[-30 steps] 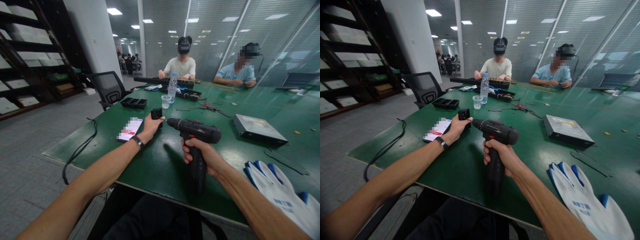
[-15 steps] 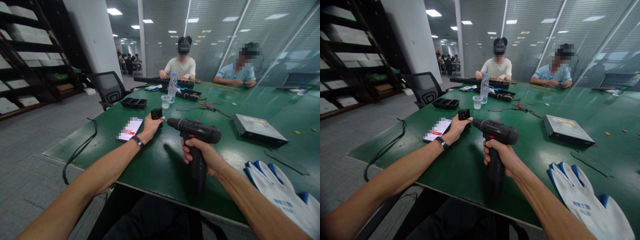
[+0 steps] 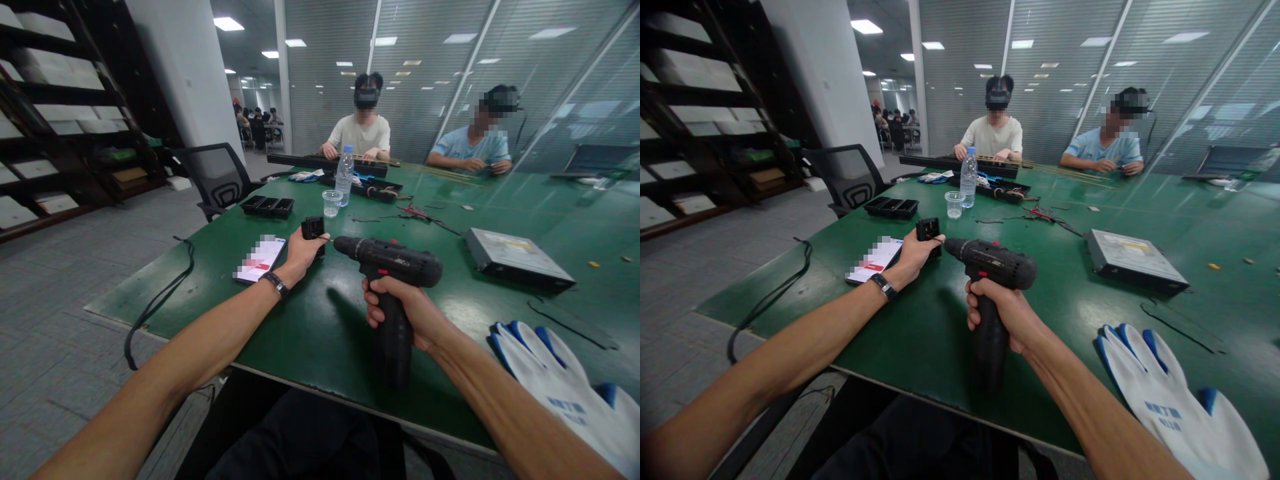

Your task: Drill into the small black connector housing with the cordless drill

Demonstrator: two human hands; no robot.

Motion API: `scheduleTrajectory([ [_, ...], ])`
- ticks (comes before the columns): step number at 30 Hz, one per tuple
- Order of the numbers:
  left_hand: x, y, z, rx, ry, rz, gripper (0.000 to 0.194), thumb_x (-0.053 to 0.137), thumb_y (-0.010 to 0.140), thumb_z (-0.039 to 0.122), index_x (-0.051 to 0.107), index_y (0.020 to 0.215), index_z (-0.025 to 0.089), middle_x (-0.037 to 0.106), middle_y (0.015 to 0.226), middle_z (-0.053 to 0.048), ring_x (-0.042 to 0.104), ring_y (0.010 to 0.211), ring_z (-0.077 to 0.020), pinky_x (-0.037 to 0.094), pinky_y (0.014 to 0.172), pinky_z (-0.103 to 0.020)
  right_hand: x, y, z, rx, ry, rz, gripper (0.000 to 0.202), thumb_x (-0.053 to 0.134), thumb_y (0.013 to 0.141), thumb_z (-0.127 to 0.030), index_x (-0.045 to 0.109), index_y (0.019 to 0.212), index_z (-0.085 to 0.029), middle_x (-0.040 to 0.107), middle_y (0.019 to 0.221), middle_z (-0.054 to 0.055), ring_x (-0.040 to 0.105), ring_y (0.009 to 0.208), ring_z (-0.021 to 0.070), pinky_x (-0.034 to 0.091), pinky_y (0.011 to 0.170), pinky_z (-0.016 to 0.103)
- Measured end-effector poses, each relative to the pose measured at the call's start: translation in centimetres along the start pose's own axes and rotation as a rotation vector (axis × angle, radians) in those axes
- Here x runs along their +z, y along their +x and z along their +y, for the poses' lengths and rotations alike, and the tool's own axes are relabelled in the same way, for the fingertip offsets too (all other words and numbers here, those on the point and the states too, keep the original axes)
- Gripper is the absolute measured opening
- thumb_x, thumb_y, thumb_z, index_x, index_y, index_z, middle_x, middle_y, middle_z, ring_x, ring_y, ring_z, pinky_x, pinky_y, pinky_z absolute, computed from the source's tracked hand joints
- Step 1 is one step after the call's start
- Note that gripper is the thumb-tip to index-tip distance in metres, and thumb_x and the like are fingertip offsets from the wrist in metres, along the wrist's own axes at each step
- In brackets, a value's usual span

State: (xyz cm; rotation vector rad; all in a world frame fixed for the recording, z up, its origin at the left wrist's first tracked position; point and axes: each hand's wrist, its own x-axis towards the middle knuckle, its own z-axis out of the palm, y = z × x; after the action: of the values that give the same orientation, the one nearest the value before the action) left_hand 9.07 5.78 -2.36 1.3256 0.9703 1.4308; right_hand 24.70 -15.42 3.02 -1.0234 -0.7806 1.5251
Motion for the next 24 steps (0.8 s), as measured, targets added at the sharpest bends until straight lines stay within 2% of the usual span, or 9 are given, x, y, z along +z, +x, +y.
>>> scheduleTrajectory([
  [24,0.03,0.13,-0.19,-0.009,-0.028,-0.006,0.038,0.093,0.062,0.032,0.074,0.092,0.017,0.076,0.090,-0.005,0.066,0.083,-0.0200,0.051,0.077,-0.030,0.40,-0.23,-0.33,0.001,-0.004,0.015,0.018,0.083,0.076,-0.028,0.071,0.081,-0.016,0.058,0.067,-0.002,0.052,0.050,0.0118,0.053,0.051,0.029],
])
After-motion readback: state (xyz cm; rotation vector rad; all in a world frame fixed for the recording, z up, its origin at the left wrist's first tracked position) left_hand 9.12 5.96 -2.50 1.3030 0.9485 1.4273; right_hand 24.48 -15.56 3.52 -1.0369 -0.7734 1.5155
